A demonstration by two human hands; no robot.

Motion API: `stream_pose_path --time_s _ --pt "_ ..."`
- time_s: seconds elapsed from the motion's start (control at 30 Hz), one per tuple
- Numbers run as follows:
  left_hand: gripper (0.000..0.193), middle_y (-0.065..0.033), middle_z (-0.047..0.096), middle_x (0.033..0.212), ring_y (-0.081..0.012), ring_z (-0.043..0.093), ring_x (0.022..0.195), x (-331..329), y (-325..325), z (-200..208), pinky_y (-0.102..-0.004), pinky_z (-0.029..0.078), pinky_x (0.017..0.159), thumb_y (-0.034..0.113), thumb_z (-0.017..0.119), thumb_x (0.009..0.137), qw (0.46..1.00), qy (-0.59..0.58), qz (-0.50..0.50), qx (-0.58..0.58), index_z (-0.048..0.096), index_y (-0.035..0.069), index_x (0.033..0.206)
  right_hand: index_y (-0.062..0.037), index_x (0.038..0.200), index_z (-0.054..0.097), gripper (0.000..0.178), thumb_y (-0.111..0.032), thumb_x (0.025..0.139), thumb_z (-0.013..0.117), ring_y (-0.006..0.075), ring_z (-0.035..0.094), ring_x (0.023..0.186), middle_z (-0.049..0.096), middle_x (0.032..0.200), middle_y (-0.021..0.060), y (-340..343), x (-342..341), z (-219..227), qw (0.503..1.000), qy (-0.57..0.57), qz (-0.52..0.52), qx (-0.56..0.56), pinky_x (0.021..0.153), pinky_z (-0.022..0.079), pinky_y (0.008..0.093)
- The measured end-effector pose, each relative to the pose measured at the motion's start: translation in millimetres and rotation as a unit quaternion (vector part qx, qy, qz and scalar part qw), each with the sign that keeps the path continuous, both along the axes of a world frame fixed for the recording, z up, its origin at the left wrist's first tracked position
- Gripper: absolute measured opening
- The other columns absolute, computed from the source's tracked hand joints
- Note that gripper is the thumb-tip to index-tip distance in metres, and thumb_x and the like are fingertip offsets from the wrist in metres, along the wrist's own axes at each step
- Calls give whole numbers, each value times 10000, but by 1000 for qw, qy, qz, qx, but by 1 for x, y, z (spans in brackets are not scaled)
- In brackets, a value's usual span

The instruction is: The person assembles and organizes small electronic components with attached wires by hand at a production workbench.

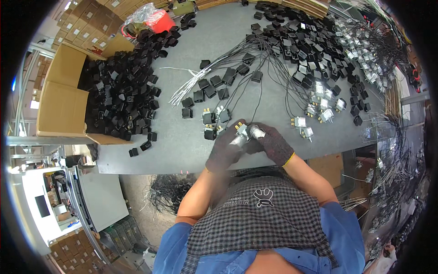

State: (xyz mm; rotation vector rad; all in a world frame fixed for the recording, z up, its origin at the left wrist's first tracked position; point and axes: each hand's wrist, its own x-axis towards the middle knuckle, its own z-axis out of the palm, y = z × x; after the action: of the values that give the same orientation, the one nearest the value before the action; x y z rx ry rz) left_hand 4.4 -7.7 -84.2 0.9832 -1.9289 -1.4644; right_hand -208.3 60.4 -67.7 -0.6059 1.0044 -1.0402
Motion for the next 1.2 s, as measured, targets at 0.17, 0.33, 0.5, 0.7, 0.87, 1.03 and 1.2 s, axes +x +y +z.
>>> stream_pose_path --time_s 0.17,0.33,0.5,0.7,0.87,1.03,1.2 --pt "590 -32 735 1186 -117 684 956 -8 -3 34 -310 568 823 252 682 1020 996 48 -32 -65 565 44 1560 -8 1451 604 446 -312 1124 591 240 743 1082 704 1276 125 -4 5 1 999 18 -17 -27 898 663 414" --pt "590 -49 719 1254 -164 655 1091 5 -20 39 -350 534 987 265 707 1012 939 -12 -94 331 587 37 1542 3 1442 614 470 -353 1142 554 259 743 1090 719 1284 120 -26 -1 7 997 -37 -5 60 914 655 427" --pt "586 -60 717 1323 -157 661 1148 2 -12 11 -360 534 1020 237 745 989 994 7 -106 38 615 44 1527 27 1441 611 587 -469 1149 497 296 752 1133 742 1308 181 -63 7 10 993 -60 -93 49 963 613 414" --pt "580 -67 759 1302 -155 684 1192 -18 -38 45 -361 544 1045 202 792 935 979 17 -171 107 651 24 1469 19 1399 648 572 -473 1138 516 321 753 1133 755 1280 181 -91 3 -3 985 -147 -46 77 982 612 442" --pt "629 -66 768 1113 -109 685 879 -19 -59 52 -311 562 755 230 823 931 979 -8 -202 23 621 62 1502 8 1362 676 620 -536 1137 481 281 722 1162 761 1238 153 -90 -3 1 964 -237 -20 116 1076 564 439" --pt "634 -74 763 1099 -105 681 866 -17 -52 58 -309 557 739 264 831 958 975 -32 -121 182 593 65 1511 -10 1402 648 796 -709 1091 432 282 725 1099 747 1224 143 -76 -5 37 967 -7 44 250 1004 586 424" --pt "604 -118 764 1226 -163 717 1052 0 -44 43 -327 579 924 320 814 982 996 -58 -66 7 625 30 1478 60 1398 620 933 -781 1063 394 271 753 945 753 1141 174 -70 -22 11 954 -220 99 178 794 621 411"
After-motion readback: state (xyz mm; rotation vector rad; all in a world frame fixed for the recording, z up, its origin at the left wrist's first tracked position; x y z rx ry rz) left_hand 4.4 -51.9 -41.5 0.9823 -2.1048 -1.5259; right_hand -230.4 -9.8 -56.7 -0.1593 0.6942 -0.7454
